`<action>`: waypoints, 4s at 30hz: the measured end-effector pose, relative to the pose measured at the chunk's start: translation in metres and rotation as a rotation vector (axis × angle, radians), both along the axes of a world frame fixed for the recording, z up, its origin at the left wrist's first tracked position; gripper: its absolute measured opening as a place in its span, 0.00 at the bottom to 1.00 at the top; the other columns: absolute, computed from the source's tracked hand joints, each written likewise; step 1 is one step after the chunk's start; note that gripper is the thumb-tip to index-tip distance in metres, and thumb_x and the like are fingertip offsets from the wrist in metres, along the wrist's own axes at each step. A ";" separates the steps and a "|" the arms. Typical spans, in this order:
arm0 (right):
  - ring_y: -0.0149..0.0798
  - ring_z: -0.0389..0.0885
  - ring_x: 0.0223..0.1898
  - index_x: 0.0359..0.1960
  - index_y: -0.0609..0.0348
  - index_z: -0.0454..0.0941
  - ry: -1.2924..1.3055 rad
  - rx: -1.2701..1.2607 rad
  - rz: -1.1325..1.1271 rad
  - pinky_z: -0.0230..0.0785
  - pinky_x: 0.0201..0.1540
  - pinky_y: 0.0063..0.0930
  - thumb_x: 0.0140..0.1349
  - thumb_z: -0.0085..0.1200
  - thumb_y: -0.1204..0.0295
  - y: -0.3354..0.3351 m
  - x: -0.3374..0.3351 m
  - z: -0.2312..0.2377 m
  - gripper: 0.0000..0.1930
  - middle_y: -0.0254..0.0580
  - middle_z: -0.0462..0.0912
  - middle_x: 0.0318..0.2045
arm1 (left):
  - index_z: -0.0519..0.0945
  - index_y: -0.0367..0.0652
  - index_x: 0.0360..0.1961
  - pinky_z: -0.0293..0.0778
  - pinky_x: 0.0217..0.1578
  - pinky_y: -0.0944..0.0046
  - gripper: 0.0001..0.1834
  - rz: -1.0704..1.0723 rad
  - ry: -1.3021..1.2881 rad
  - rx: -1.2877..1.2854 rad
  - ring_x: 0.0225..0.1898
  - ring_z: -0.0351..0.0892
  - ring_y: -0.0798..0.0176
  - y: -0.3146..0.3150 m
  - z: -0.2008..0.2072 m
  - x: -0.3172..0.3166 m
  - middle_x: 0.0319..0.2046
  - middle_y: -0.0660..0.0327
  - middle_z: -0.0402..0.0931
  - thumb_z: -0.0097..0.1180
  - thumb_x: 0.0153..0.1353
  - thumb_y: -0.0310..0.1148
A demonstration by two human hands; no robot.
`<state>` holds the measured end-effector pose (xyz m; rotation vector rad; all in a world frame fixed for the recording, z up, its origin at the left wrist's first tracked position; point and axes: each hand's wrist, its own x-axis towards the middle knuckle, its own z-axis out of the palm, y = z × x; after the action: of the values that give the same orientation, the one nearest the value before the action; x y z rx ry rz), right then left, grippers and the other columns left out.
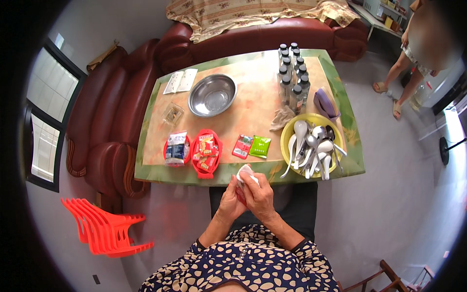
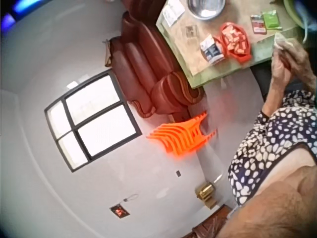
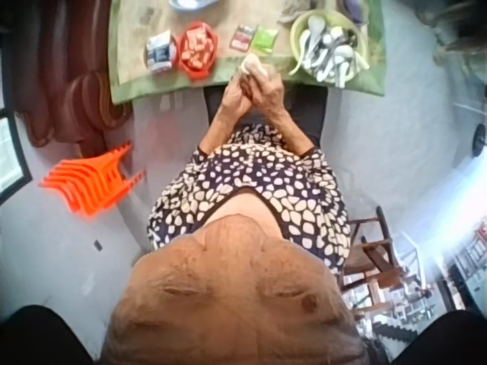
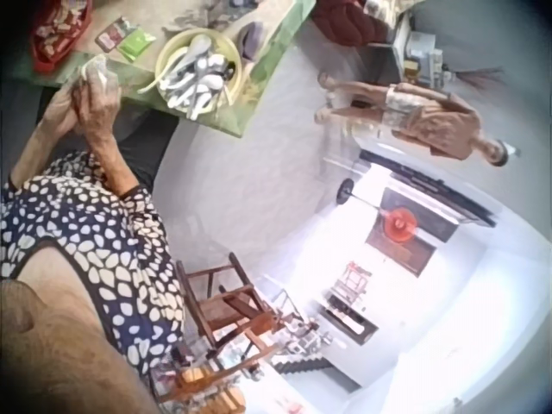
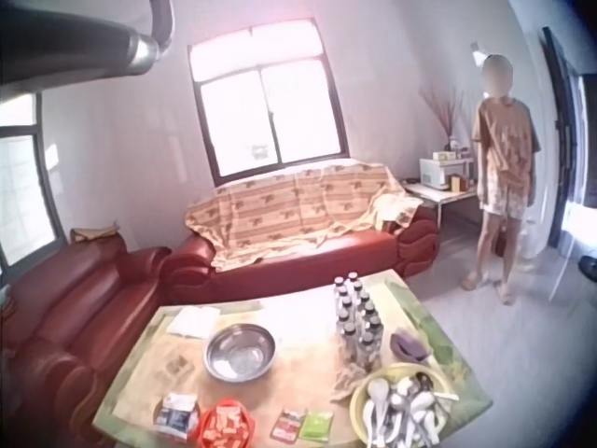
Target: The person wipes the surface of small red and green packets with a white cloth. They pick up each packet from a table, wipe it thoroughly, and place it into a red plastic basket. The table also holds a metal bowl, a yellow bowl with spoons, and several bottles.
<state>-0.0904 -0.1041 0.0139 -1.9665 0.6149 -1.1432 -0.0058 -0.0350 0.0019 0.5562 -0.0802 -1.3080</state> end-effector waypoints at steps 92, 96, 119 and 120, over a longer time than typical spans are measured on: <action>0.46 0.76 0.48 0.42 0.62 0.81 0.185 -0.371 0.115 0.70 0.51 0.38 0.45 0.60 0.76 -0.002 0.017 0.003 0.18 0.42 0.80 0.46 | 0.57 0.45 0.68 0.64 0.62 0.60 0.43 -0.022 -0.096 0.141 0.62 0.66 0.62 0.012 0.007 0.006 0.60 0.58 0.66 0.23 0.66 0.68; 0.42 0.76 0.52 0.41 0.61 0.82 0.182 -0.368 0.175 0.70 0.52 0.37 0.46 0.58 0.76 0.010 0.003 -0.003 0.17 0.39 0.79 0.48 | 0.55 0.44 0.69 0.62 0.63 0.51 0.47 -0.013 -0.013 0.056 0.62 0.67 0.52 0.012 0.007 0.012 0.62 0.51 0.64 0.22 0.63 0.72; 0.47 0.74 0.48 0.50 0.66 0.76 0.332 -0.343 -0.169 0.68 0.49 0.37 0.48 0.58 0.75 0.001 0.003 -0.012 0.24 0.46 0.76 0.49 | 0.53 0.45 0.71 0.56 0.67 0.55 0.28 0.056 0.035 0.020 0.67 0.60 0.58 0.010 0.005 0.001 0.66 0.55 0.60 0.34 0.74 0.43; 0.47 0.74 0.48 0.50 0.66 0.76 0.314 -0.328 -0.150 0.68 0.49 0.38 0.48 0.58 0.75 0.001 0.006 -0.011 0.23 0.47 0.76 0.49 | 0.53 0.45 0.71 0.56 0.67 0.55 0.28 0.050 0.019 0.036 0.67 0.60 0.58 0.009 0.006 0.000 0.66 0.55 0.60 0.34 0.74 0.44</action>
<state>-0.0845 -0.1027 0.0030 -2.4449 0.7883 -1.0853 -0.0054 -0.0261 0.0078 0.5724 -0.0270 -1.2680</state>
